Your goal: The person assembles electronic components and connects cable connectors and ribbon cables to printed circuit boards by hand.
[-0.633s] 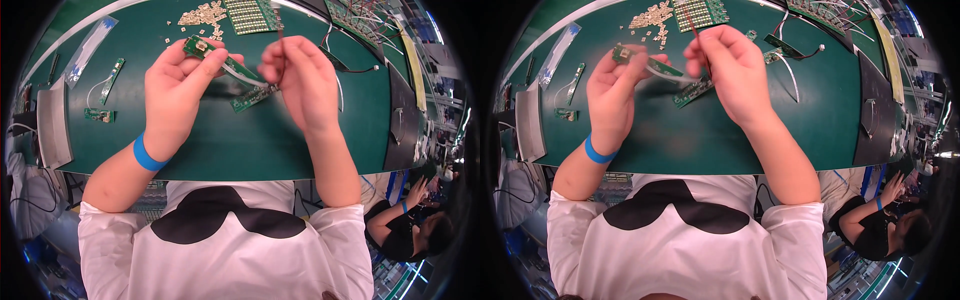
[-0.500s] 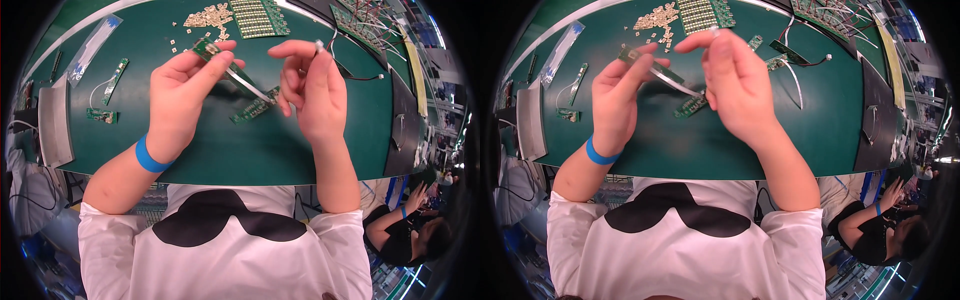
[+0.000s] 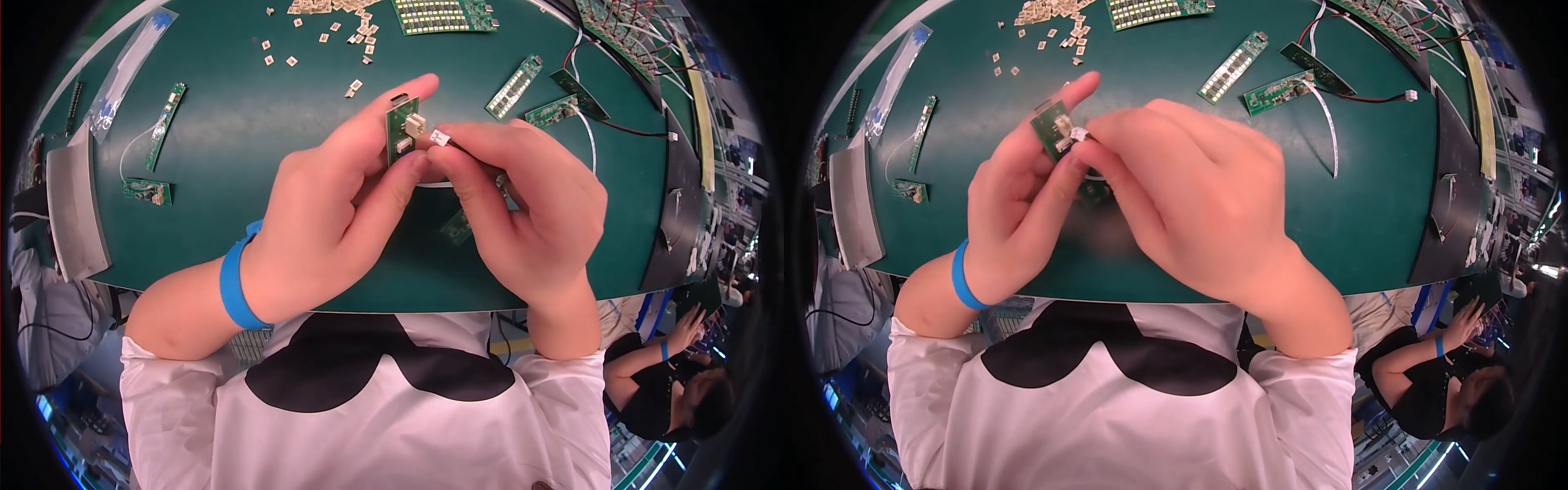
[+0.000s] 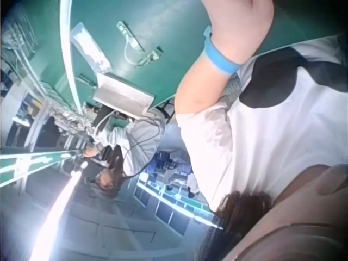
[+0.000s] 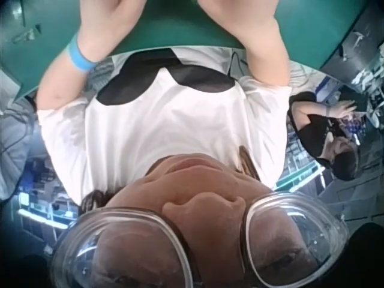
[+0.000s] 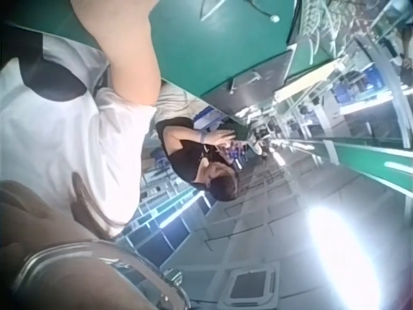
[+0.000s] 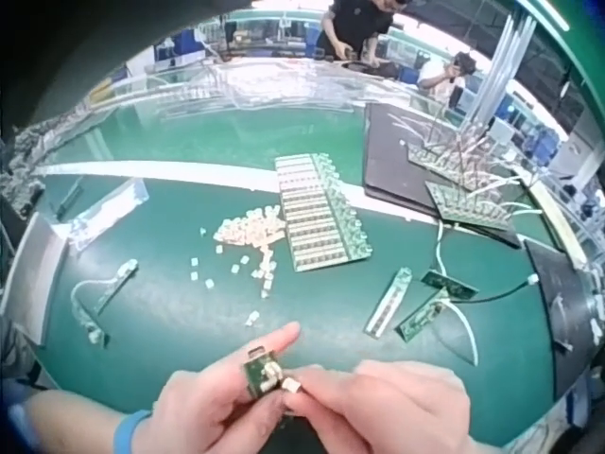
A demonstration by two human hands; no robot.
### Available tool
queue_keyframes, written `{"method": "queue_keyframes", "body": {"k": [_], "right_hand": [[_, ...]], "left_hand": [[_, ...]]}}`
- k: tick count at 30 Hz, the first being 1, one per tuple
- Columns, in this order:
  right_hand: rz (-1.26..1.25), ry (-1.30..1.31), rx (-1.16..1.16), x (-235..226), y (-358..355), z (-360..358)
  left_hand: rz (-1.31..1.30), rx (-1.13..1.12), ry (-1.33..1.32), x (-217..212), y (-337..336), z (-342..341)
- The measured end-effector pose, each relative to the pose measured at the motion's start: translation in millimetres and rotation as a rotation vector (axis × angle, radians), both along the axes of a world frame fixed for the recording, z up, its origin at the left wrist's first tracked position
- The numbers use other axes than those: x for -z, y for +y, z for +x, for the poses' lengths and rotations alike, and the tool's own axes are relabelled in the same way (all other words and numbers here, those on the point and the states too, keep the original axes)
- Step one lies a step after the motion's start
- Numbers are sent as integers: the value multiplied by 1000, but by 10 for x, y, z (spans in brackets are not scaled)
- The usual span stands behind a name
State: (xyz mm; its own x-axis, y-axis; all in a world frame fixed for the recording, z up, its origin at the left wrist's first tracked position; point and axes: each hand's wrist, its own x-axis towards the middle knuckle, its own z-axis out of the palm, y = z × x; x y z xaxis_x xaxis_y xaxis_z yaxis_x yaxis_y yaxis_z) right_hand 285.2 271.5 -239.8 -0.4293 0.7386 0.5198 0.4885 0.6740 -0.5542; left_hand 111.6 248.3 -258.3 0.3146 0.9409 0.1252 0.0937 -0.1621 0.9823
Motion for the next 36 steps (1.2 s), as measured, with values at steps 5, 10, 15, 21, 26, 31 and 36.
{"method": "queue_keyframes", "body": {"k": [5,10,15,21,26,31,36], "right_hand": [[77,-26,-25,82,26,29],[119,-89,21,21,-33,41],[158,-127,18,34,-31,39],[13,-42,-30,39,29,63],[-57,-16,-43,-23,52,64],[-11,45,-2,-144,87,254],[-727,493,60,-124,-361,676]], "left_hand": [[26,18,133,22,-3,-28],[202,44,304,48,38,-34],[236,62,421,28,11,-26],[207,106,354,8,42,-48],[274,90,303,-50,48,-29],[192,-40,-200,-119,69,200],[110,127,-175,-293,138,439]]}}
